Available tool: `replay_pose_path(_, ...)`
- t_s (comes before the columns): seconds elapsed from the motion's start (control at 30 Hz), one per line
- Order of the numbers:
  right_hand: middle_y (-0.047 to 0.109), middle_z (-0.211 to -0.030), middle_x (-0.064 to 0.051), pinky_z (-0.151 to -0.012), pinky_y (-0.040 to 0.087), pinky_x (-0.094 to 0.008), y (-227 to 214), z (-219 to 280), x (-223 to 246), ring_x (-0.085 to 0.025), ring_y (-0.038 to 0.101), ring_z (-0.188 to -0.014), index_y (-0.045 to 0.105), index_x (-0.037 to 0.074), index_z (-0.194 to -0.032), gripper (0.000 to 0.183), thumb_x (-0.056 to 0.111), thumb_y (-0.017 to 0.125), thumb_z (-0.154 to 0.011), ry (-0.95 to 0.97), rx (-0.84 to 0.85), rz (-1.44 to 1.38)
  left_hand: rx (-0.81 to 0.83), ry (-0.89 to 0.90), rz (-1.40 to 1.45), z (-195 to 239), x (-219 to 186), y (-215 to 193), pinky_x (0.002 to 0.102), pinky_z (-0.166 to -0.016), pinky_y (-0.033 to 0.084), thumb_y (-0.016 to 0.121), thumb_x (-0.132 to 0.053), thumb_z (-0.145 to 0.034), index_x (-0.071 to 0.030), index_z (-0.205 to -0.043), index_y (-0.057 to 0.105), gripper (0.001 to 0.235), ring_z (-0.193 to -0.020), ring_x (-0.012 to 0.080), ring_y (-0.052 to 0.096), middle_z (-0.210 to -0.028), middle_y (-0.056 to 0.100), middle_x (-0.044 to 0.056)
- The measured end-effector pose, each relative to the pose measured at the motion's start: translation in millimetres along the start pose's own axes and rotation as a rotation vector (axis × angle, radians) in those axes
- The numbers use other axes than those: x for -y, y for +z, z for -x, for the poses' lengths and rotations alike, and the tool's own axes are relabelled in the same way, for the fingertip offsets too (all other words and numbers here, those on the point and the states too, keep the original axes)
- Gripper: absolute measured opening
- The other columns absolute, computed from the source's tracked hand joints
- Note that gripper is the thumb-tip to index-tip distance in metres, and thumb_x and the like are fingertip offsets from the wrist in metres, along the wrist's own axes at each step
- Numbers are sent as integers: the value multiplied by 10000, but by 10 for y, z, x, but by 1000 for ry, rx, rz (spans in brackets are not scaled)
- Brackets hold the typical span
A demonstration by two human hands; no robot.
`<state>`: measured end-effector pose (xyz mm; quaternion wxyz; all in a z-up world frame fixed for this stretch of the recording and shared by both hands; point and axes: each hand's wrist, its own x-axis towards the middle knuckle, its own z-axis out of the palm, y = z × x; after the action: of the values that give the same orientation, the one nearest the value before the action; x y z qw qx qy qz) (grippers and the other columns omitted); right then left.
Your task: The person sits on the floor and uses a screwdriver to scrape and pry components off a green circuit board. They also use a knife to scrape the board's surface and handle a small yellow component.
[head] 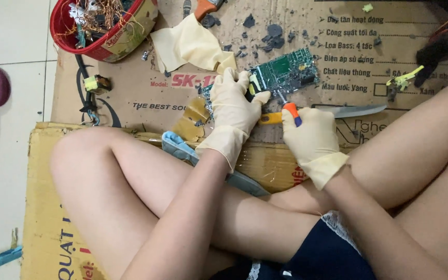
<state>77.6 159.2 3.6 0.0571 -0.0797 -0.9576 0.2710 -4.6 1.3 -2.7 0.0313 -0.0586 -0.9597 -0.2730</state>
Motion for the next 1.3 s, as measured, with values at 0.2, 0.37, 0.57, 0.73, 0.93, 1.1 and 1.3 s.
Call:
replay_pose_path(0.2,664,-580,-79,-511,442,-326,-127,-215,51,-134,583,-456,736,35,-762,384,362,684,-955,454,303,-523,-11,-27,28,30,-24,-12,415,-967,413,850,-455,-686,-53,-1162,698,641,-1100,321,510,-1103,562,117)
replay_pose_path(0.37,566,-558,-14,-366,275,-264,-310,-364,264,-92,432,-406,649,28,-707,384,315,664,-961,825,414,-817,13,25,-8,9,-30,-61,445,-983,402,849,-444,-752,-61,-1167,708,582,-1116,348,500,-1120,551,145)
replay_pose_path(0.57,560,-536,-26,-385,331,-291,-411,-70,94,-106,459,-425,684,-23,-675,477,345,684,-979,655,150,-547,37,-36,33,3,-5,-55,409,-998,410,844,-452,-725,-45,-1215,682,657,-1117,313,509,-1123,557,116)
replay_pose_path(0.73,577,-488,-71,-429,371,-288,-253,-88,80,-132,494,-396,718,-16,-677,472,331,683,-996,455,78,-260,36,-44,33,23,-4,-39,405,-991,403,843,-463,-714,-47,-1211,684,667,-1117,313,504,-1121,558,111)
replay_pose_path(0.93,592,-584,-105,-468,375,-407,-217,-117,22,-171,489,-441,695,-52,-736,506,384,688,-992,757,178,-583,28,-14,13,18,-3,-47,433,-989,398,827,-469,-724,-55,-1165,684,622,-1115,336,500,-1112,551,128)
replay_pose_path(1.1,641,-585,-191,-559,487,-412,-174,-181,-3,-247,611,-497,737,-37,-806,463,388,684,-981,364,70,-216,46,-12,-16,11,-19,-60,445,-998,396,821,-464,-748,-60,-1169,685,600,-1135,351,496,-1131,548,142)
replay_pose_path(1.3,651,-633,-202,-570,491,-425,-252,-79,72,-329,615,-547,769,-10,-810,426,385,709,-959,170,60,-152,38,-30,18,-2,-64,-117,431,-1009,403,823,-465,-737,-57,-1209,683,639,-1146,352,502,-1147,561,146)
